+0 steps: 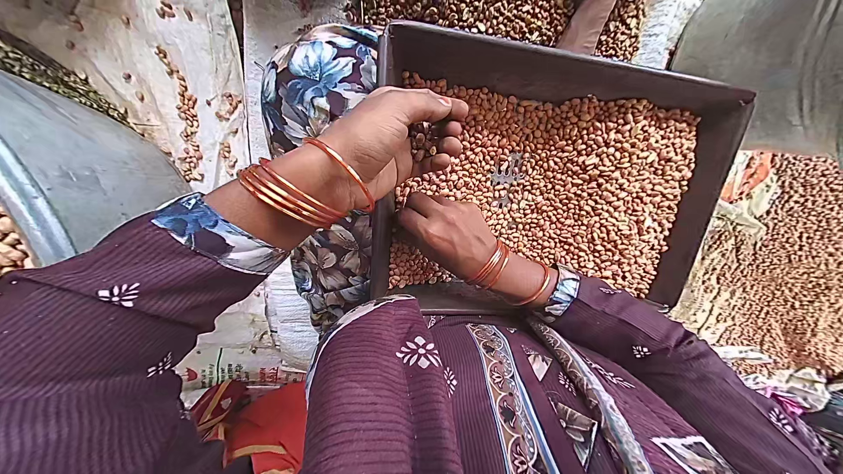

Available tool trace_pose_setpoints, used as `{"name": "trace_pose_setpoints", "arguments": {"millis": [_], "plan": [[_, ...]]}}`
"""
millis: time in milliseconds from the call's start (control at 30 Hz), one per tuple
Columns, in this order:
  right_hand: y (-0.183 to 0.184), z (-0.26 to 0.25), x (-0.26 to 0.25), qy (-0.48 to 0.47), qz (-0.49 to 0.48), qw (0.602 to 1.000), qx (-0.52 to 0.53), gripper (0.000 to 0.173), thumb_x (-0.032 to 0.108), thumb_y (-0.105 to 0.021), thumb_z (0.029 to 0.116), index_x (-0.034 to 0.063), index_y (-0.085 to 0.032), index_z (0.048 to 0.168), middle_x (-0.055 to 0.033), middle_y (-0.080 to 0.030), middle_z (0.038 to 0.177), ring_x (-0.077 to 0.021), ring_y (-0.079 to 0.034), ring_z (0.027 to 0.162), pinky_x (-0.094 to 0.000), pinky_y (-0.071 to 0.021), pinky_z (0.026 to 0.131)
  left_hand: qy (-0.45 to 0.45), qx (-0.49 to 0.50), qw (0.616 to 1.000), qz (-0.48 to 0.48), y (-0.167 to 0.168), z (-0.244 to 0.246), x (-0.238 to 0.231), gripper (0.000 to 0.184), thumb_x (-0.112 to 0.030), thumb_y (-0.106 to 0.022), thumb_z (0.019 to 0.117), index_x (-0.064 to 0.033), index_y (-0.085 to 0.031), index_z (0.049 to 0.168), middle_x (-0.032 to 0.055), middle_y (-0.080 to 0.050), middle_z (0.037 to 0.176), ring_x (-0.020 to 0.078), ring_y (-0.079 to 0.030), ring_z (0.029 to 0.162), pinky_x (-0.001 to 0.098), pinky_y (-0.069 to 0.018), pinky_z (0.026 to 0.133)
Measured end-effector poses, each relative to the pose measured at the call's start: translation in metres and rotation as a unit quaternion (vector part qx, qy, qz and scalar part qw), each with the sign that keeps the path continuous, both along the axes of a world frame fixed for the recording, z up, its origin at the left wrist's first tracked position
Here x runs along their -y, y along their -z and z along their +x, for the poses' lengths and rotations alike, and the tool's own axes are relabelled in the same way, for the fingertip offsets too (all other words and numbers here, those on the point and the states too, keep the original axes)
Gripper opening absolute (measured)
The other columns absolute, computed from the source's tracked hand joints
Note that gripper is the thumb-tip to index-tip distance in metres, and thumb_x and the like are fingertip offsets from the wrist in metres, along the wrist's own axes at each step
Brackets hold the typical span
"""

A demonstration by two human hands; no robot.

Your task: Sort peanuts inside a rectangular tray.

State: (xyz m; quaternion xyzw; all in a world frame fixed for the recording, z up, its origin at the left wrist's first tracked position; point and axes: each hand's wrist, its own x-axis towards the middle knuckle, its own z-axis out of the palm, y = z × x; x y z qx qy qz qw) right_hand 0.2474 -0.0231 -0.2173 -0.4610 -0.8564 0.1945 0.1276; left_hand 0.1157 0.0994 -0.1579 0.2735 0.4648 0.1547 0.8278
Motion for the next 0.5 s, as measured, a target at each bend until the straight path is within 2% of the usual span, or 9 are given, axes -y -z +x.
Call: {"name": "trace_pose_setpoints", "arguments": {"millis": [100,267,400,500], "plan": [[0.005,0.0,-0.007,-0.015,0.01,1.0,-0.012,0.013,0.012,-0.061,0.099,0.004,-0.071,0.094,-0.0144,-0.068,0.092,-0.0293,-0.069,0.074,-0.0383,-0.0526,0.05,-0.045,0.002,0.999,0.013,-0.006,-0.003,-0.005,0.023,-0.016,-0.041,0.1096,-0.011,-0.063,0.106,-0.0006,-0.064,0.087,0.0084,-0.065,0.077,0.0222,-0.057,0.074],[0.01,-0.002,-0.01,-0.022,0.031,0.999,-0.007,0.016,0.013,-0.059,0.0981,0.0017,-0.068,0.092,-0.0157,-0.066,0.088,-0.0292,-0.069,0.07,-0.038,-0.0519,0.05,-0.112,-0.019,0.993,0.033,-0.01,-0.008,-0.015,0.023,-0.018,-0.041,0.1097,-0.0123,-0.063,0.112,-0.0019,-0.064,0.088,0.0079,-0.065,0.076,0.0214,-0.0565,0.074],[-0.023,0.009,-0.016,0.027,0.101,0.994,-0.016,0.014,0.012,-0.062,0.0973,0.0034,-0.07,0.09,-0.0104,-0.064,0.082,-0.0231,-0.065,0.066,-0.0331,-0.0491,0.048,-0.051,-0.014,0.997,0.062,-0.003,-0.008,-0.01,0.028,-0.016,-0.037,0.1105,-0.0117,-0.064,0.107,-0.0009,-0.066,0.09,0.0099,-0.068,0.082,0.0245,-0.0588,0.079],[-0.05,0.022,-0.02,0.093,0.178,0.979,-0.031,0.013,0.012,-0.066,0.0979,0.0035,-0.075,0.095,-0.0105,-0.066,0.08,-0.0223,-0.065,0.069,-0.0309,-0.0483,0.052,0.025,-0.001,0.996,0.085,0.004,-0.002,0.004,0.033,-0.016,-0.033,0.1113,-0.0097,-0.065,0.109,-0.0004,-0.069,0.096,0.0103,-0.07,0.09,0.0271,-0.0586,0.085]]}}
